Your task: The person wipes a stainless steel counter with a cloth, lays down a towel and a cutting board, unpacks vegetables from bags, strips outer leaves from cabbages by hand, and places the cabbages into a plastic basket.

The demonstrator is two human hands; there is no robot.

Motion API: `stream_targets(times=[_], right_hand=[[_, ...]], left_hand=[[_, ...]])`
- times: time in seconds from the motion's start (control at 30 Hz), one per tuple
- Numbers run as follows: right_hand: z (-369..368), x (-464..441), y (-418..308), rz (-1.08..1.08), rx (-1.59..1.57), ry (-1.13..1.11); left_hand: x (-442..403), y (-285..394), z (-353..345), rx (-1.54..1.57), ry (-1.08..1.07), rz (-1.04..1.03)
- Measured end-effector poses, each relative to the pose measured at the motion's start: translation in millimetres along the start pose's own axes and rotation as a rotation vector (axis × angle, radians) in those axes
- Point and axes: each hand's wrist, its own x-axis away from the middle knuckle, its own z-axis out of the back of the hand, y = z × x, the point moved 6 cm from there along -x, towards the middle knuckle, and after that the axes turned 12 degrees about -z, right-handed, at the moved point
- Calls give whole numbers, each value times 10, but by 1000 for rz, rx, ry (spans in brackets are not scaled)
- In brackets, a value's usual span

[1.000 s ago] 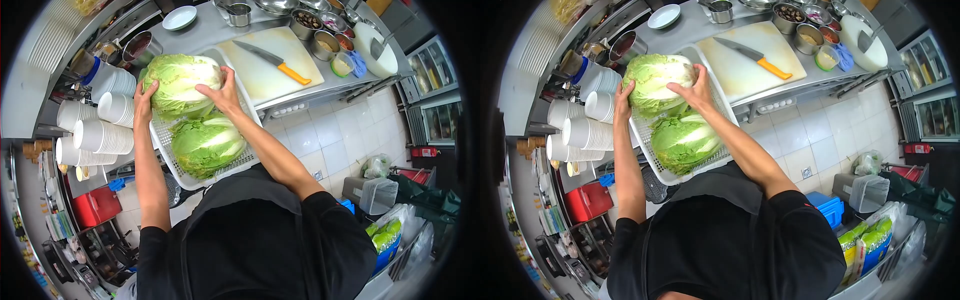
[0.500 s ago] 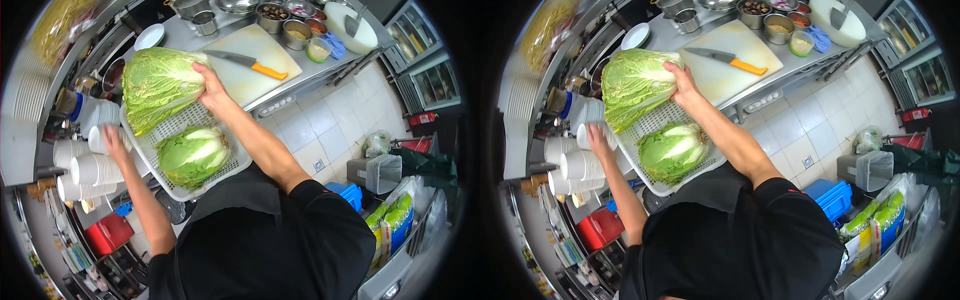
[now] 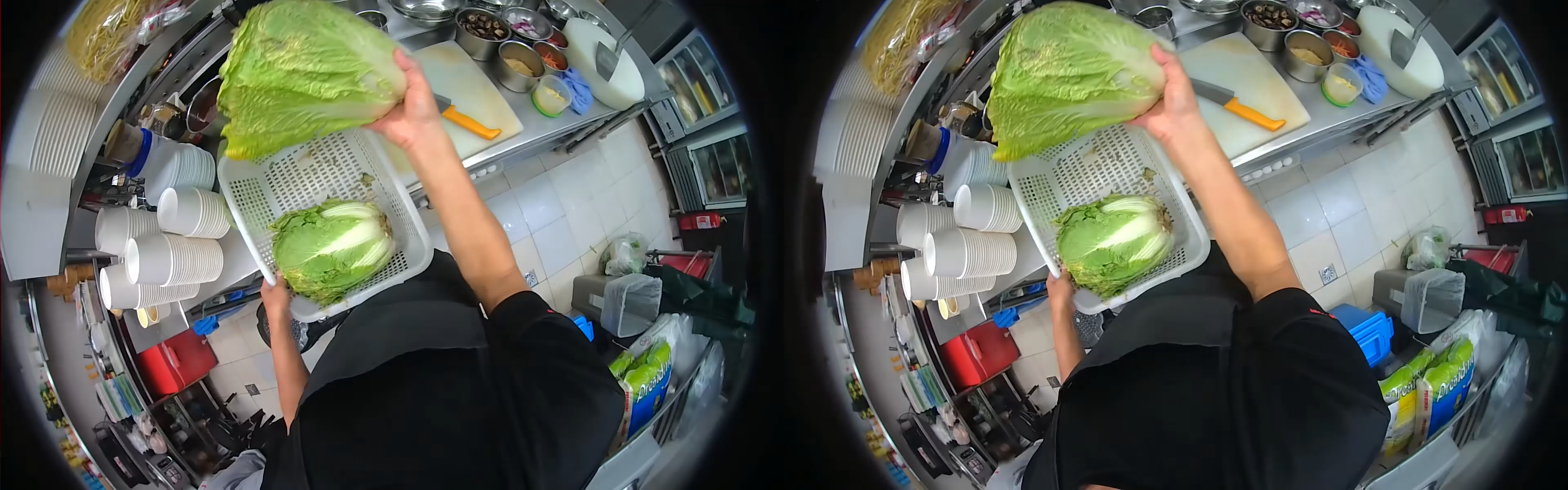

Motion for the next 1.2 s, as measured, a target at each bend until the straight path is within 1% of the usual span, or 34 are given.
stream_targets(times=[0.03, 0.13, 0.17, 0.23, 0.27, 0.33, 0.37, 0.43, 0.47, 0.5, 0.53, 0.57, 0.63, 0.67, 0.7, 0.77, 0.8, 0.83, 0.9, 0.93, 1.0, 1.03, 1.07, 1.1, 1.13, 1.17, 1.2], right_hand=[[34, -2, -80, 5, -2, 7], [229, -2, -616, 200, 134, 116], [344, -10, -779, 216, 145, 121], [659, 9, -1139, 365, 249, 209], [809, 10, -1248, 374, 257, 211], [1246, 98, -1501, 499, 269, 548], [1345, 112, -1533, 513, 264, 551], [1672, 254, -1609, 663, 277, 833], [1902, 239, -1615, 674, 263, 844], [2149, 255, -1654, 701, 409, 973], [2314, 320, -1721, 717, 557, 1103], [2413, 413, -1790, 714, 542, 1117], [2614, 495, -1871, 377, 925, 1219], [2560, 572, -1939, 215, 1164, 1303], [2595, 652, -1948, 202, 1147, 1323], [2555, 708, -1997, 272, 1198, 1213], [2512, 784, -2021, 311, 1291, 1177], [2525, 880, -2016, 309, 1285, 1182], [2545, 1141, -1944, 354, 1246, 1077], [2731, 1243, -1859, 354, 1137, 1087], [2880, 1642, -1691, 388, 1066, 1134], [2945, 1852, -1587, 423, 1007, 1140], [3104, 2034, -1444, 456, 911, 1133], [3276, 2237, -1270, 490, 816, 1121], [3381, 2474, -1120, 440, 861, 1191], [3466, 2703, -983, 388, 906, 1257], [3564, 2853, -819, 329, 901, 1274]], left_hand=[[-6, -17, 3, -3, -8, 1], [3, -64, -12, 5, 15, 7], [-7, -36, -30, 44, 15, -19], [38, 62, -37, 40, 14, 15], [82, 154, -47, 44, 15, 9], [60, 176, -33, 14, 20, 24], [56, 194, -16, -8, 13, 27], [69, 274, 8, -33, -5, 22], [82, 308, 17, -53, -12, 29], [76, 282, 5, -67, -23, 23], [39, 183, 7, -1, 7, 22], [22, 113, 10, 64, 38, 24], [-26, -97, 58, -14, 36, 35], [-81, -271, 88, 2, 26, 50], [-96, -354, 107, 17, 15, 65], [36, -248, 0, 24, 3, 64], [154, -211, -45, 54, 62, 69], [236, -188, -65, 83, 121, 74], [291, -239, 4, 37, 51, 80], [235, -309, 39, 23, 41, 99], [21, -502, 98, -12, -2, 124], [39, -350, 34, 39, 27, 67], [8, -260, 22, 13, 6, 65], [-70, -232, 43, -1, -55, 4], [-318, -445, 218, -74, -90, 62], [-310, -343, 199, -140, -88, 88], [-198, -162, 79, -92, -101, 81]])
